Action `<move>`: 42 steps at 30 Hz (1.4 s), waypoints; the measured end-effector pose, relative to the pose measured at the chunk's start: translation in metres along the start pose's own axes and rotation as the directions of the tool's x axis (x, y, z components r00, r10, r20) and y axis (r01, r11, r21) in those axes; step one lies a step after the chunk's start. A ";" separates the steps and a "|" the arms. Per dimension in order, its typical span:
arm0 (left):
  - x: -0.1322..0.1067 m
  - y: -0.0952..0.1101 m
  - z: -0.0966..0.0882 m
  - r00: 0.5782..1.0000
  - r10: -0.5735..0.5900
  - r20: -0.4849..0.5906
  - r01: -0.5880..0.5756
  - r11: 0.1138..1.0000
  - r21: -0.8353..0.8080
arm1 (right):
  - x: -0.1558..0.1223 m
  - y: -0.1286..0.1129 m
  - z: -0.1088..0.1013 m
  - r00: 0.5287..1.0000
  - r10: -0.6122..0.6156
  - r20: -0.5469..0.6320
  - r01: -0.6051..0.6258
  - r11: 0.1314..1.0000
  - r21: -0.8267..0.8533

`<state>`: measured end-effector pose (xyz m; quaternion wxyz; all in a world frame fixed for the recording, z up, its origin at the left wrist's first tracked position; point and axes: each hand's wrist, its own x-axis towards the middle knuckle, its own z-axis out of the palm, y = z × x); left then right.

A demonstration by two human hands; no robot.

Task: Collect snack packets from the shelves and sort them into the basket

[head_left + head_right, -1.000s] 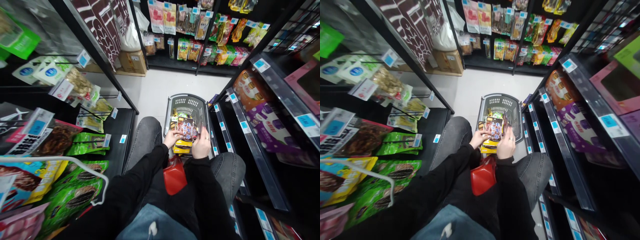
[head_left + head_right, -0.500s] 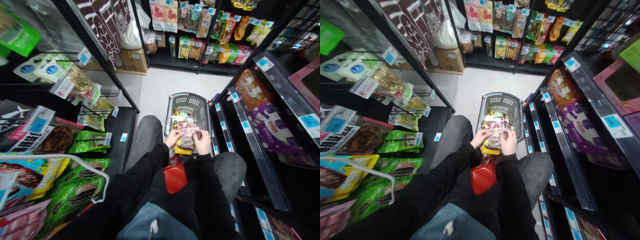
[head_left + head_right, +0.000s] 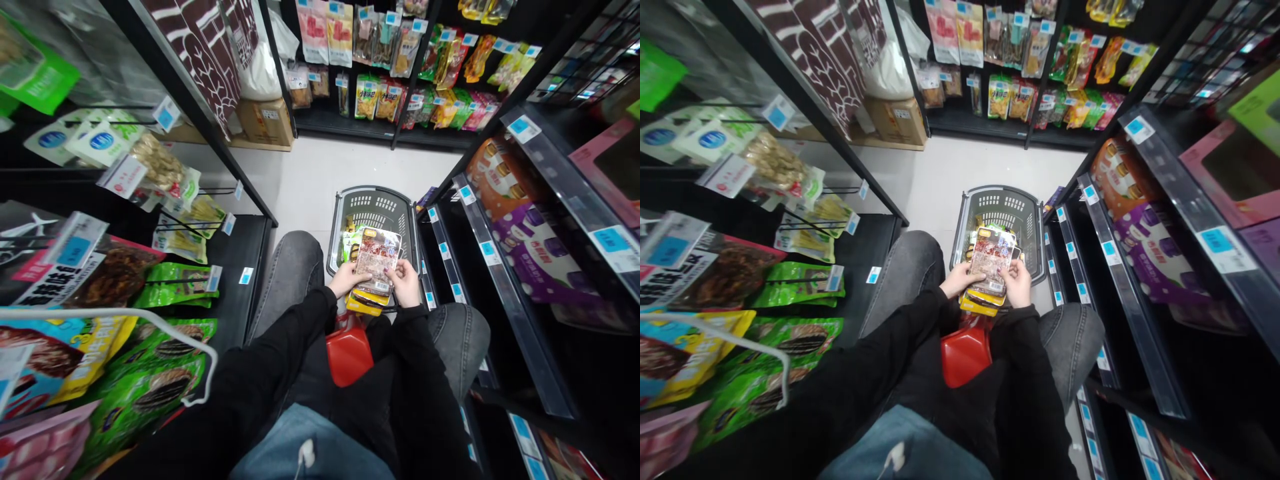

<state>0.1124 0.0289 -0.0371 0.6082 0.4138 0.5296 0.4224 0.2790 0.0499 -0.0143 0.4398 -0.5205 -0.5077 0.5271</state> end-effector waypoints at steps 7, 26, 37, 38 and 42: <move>-0.001 0.000 -0.001 1.000 -0.017 -0.017 0.018 0.999 0.039 | 0.000 0.005 0.000 0.979 0.129 0.159 -0.139 0.989 0.050; -0.001 0.000 0.000 0.996 0.051 -0.072 -0.040 0.988 0.150 | 0.004 0.012 0.000 0.990 0.083 0.111 -0.083 0.997 -0.003; 0.007 0.005 -0.010 0.934 0.067 -0.352 -0.031 0.994 0.107 | 0.040 0.019 -0.059 0.851 -0.187 -0.491 -0.316 0.564 -0.763; 0.007 0.005 -0.010 0.929 0.080 -0.360 -0.042 0.993 0.112 | 0.042 0.026 -0.051 0.866 -0.191 -0.462 -0.310 0.519 -0.796; 0.005 0.001 -0.011 0.923 0.161 -0.350 -0.123 0.984 0.127 | 0.048 0.054 -0.016 0.924 -0.064 -0.377 -0.296 0.503 -0.812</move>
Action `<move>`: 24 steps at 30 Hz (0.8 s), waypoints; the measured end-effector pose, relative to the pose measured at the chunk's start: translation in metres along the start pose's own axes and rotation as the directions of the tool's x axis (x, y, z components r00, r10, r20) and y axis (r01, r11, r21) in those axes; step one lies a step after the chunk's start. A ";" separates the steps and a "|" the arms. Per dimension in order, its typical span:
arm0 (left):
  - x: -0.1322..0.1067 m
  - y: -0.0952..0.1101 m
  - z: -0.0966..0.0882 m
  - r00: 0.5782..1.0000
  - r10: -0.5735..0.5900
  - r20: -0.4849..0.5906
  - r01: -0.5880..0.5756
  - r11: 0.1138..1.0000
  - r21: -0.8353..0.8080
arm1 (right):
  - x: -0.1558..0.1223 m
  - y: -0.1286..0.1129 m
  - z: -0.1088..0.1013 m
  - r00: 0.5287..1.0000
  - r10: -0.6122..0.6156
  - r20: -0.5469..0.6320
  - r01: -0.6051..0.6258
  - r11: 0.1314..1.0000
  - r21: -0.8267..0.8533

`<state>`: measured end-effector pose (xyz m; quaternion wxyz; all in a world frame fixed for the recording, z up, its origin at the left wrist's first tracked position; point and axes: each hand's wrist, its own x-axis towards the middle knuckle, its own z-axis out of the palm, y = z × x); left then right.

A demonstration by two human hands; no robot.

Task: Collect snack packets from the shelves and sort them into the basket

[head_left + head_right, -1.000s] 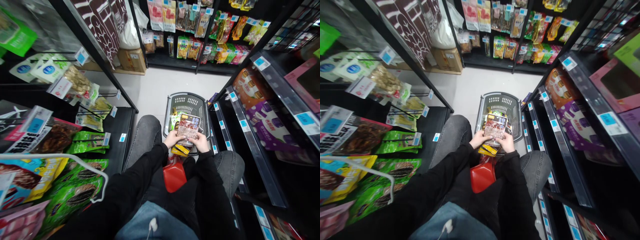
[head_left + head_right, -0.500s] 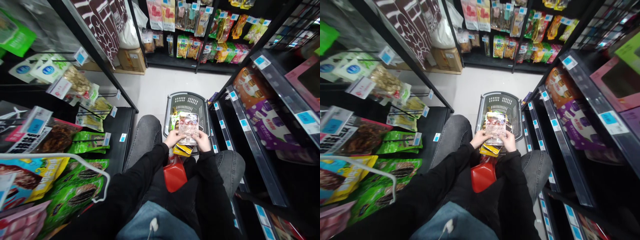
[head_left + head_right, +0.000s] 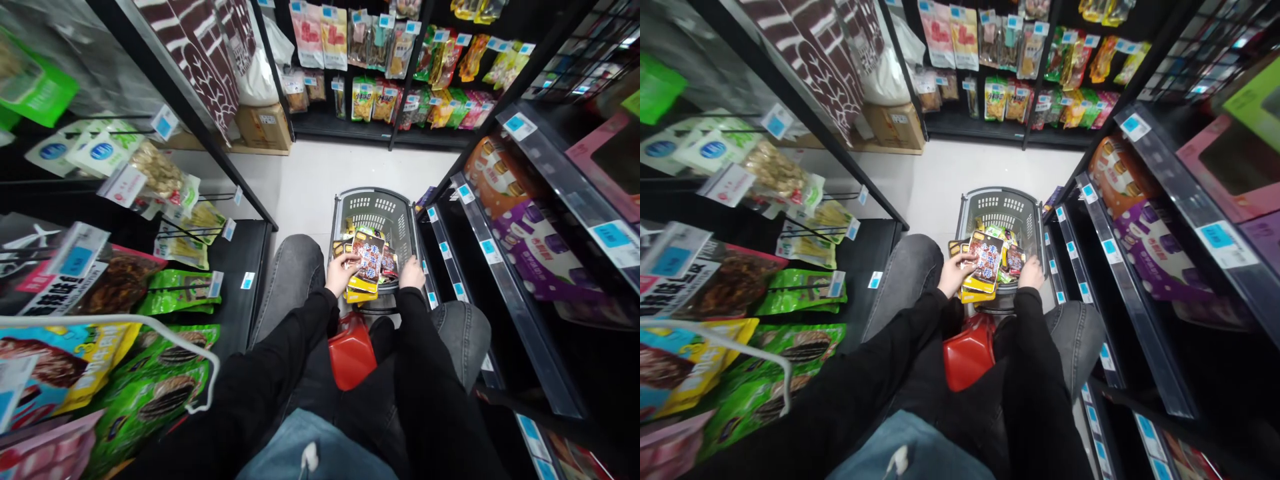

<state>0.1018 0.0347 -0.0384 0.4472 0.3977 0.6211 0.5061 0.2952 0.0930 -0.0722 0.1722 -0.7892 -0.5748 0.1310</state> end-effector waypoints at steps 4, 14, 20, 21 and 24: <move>-0.001 -0.005 -0.002 0.997 0.072 0.014 -0.072 0.997 0.036 | -0.002 -0.006 0.016 0.969 0.058 0.238 -0.085 0.991 0.102; -0.002 0.000 0.006 0.991 0.136 0.022 -0.133 0.988 -0.081 | -0.025 -0.027 -0.011 0.896 -0.246 0.370 -0.159 0.600 0.784; -0.005 0.002 0.007 0.993 0.021 0.113 -0.004 0.989 -0.149 | -0.042 -0.034 -0.022 0.946 -0.256 0.196 -0.060 0.458 0.887; -0.005 0.003 0.008 0.985 -0.014 0.169 0.046 0.981 -0.188 | -0.041 -0.034 -0.024 0.946 -0.276 0.167 -0.028 0.446 0.895; -0.009 0.007 0.009 0.950 -0.093 0.297 0.166 0.959 -0.232 | -0.039 -0.035 -0.028 0.950 -0.290 0.116 0.021 0.429 0.903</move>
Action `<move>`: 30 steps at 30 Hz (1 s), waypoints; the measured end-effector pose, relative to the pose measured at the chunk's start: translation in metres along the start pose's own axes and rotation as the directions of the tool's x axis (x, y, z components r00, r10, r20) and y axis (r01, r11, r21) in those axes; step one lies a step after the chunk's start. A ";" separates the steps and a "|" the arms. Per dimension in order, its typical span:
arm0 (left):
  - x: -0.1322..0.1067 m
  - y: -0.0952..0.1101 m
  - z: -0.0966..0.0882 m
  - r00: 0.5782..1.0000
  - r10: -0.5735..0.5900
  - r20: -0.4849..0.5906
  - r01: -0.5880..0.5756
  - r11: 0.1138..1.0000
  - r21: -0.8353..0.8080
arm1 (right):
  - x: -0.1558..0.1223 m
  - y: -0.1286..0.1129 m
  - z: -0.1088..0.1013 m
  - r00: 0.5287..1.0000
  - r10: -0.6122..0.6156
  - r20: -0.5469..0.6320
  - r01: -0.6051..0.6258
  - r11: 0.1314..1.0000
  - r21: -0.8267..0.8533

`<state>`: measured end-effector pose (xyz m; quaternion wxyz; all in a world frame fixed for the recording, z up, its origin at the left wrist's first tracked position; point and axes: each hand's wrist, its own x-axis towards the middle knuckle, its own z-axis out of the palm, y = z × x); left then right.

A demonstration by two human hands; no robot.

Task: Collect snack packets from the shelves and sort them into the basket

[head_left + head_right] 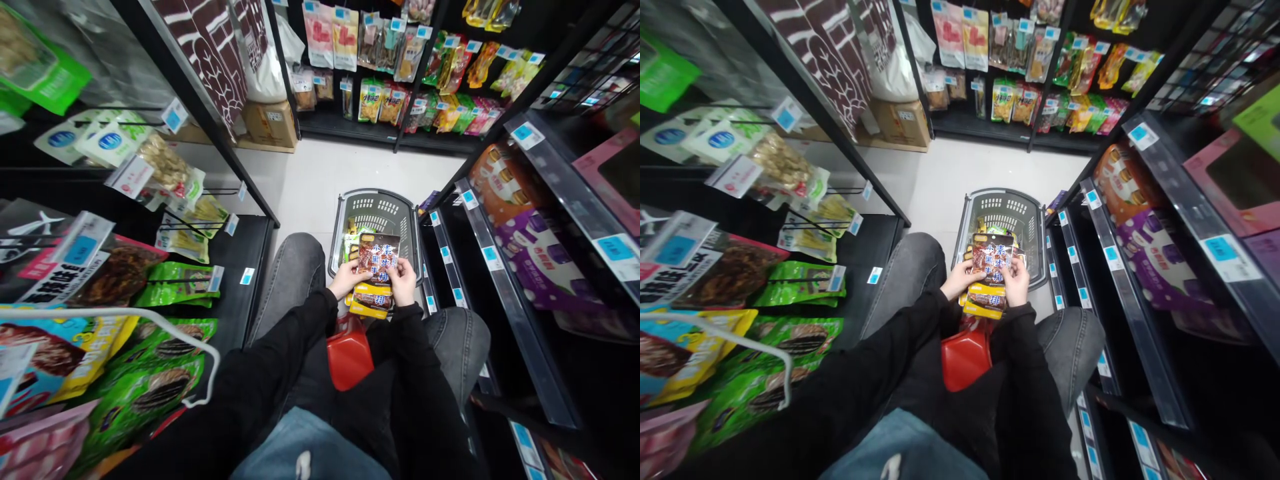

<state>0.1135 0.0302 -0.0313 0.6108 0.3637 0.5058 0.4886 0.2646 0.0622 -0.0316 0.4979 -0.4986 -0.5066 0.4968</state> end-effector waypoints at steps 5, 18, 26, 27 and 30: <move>-0.003 0.005 0.001 0.998 -0.061 -0.019 0.063 0.985 0.160 | -0.001 0.002 -0.005 0.997 0.051 0.063 -0.048 0.998 -0.036; 0.000 -0.003 -0.002 0.998 -0.019 -0.067 0.033 0.975 0.218 | -0.003 0.001 -0.001 0.971 0.180 0.160 -0.158 0.977 -0.140; 0.005 -0.013 -0.007 0.994 -0.045 -0.095 0.059 0.988 0.144 | -0.005 0.005 0.002 0.977 0.154 0.146 -0.133 0.981 -0.143; 0.005 -0.012 -0.007 0.994 -0.051 -0.096 0.064 0.988 0.137 | -0.006 0.005 0.004 0.978 0.155 0.142 -0.140 0.983 -0.116; 0.003 -0.008 -0.005 0.995 -0.089 -0.046 0.092 0.993 0.073 | -0.007 0.004 0.006 0.975 0.181 0.129 -0.183 0.983 0.003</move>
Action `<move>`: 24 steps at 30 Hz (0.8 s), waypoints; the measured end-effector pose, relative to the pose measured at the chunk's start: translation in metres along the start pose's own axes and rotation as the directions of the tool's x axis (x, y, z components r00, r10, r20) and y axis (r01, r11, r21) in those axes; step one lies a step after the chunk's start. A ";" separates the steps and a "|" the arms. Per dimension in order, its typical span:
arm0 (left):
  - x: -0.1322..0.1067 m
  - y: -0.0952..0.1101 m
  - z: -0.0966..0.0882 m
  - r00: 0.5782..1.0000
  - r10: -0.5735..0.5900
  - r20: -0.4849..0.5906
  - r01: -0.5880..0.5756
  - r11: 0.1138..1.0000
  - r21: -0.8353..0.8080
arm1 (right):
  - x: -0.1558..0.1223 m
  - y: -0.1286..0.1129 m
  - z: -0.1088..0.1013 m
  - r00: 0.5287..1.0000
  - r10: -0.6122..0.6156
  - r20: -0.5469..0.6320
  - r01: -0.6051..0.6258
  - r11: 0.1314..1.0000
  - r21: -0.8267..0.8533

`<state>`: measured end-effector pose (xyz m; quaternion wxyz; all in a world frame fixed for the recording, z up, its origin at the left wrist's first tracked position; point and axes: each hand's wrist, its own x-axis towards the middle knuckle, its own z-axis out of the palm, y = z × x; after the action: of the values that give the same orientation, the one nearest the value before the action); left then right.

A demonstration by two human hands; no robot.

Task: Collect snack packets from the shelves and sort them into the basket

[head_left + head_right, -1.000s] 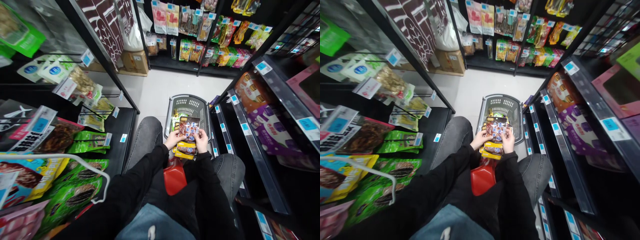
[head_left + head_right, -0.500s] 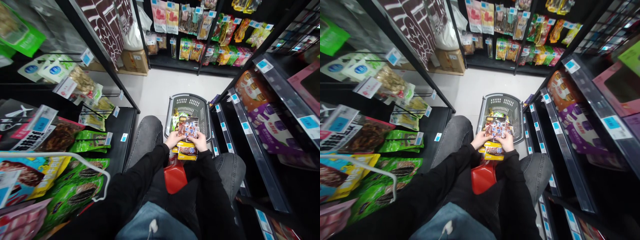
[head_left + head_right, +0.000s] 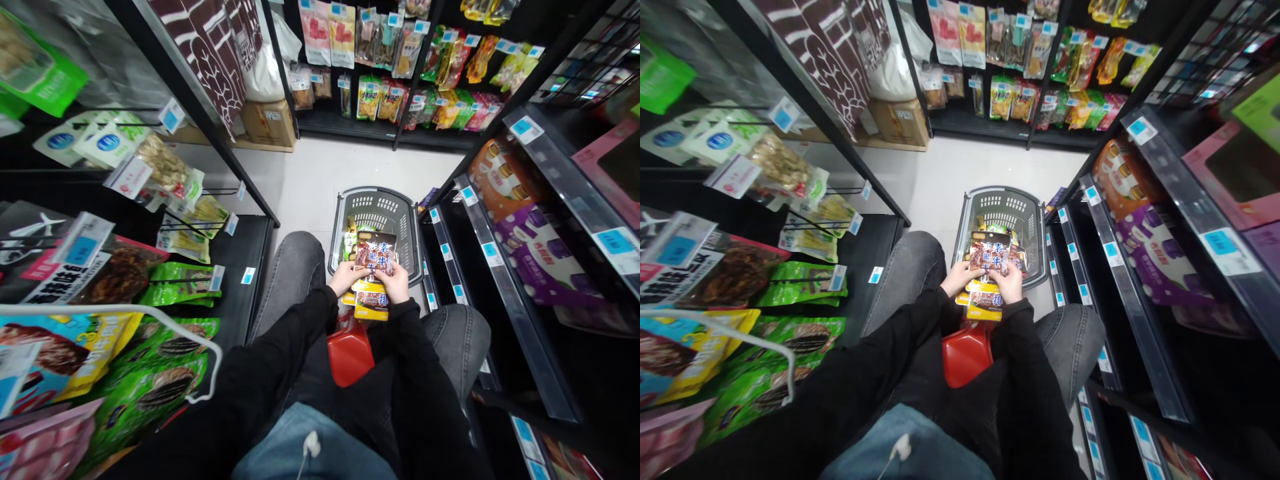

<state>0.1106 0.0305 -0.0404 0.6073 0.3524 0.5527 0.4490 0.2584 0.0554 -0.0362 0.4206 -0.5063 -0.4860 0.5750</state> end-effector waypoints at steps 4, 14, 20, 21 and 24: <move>-0.003 0.007 0.002 0.998 0.007 0.059 -0.004 0.999 -0.052 | 0.006 -0.006 -0.016 0.989 0.003 -0.146 0.029 0.976 0.214; 0.006 -0.001 -0.005 0.991 0.119 -0.059 -0.111 0.986 0.128 | 0.033 0.011 -0.064 0.836 -0.314 -0.450 -0.144 0.665 -0.733; 0.006 -0.001 -0.007 0.987 0.130 -0.095 -0.122 0.988 0.090 | 0.030 0.017 -0.041 0.988 0.150 -0.024 -0.151 0.952 -0.266; 0.006 -0.001 -0.007 0.986 0.129 -0.103 -0.121 0.989 0.084 | 0.028 0.015 -0.040 0.989 0.143 0.046 -0.130 0.967 -0.220; 0.007 -0.003 -0.007 0.980 0.169 -0.100 -0.163 0.984 0.068 | 0.020 0.007 -0.041 0.980 0.123 0.154 -0.088 0.971 -0.220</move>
<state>0.1039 0.0354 -0.0468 0.5268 0.3910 0.5659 0.4993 0.2961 0.0792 -0.0473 0.2908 -0.5238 -0.5504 0.5815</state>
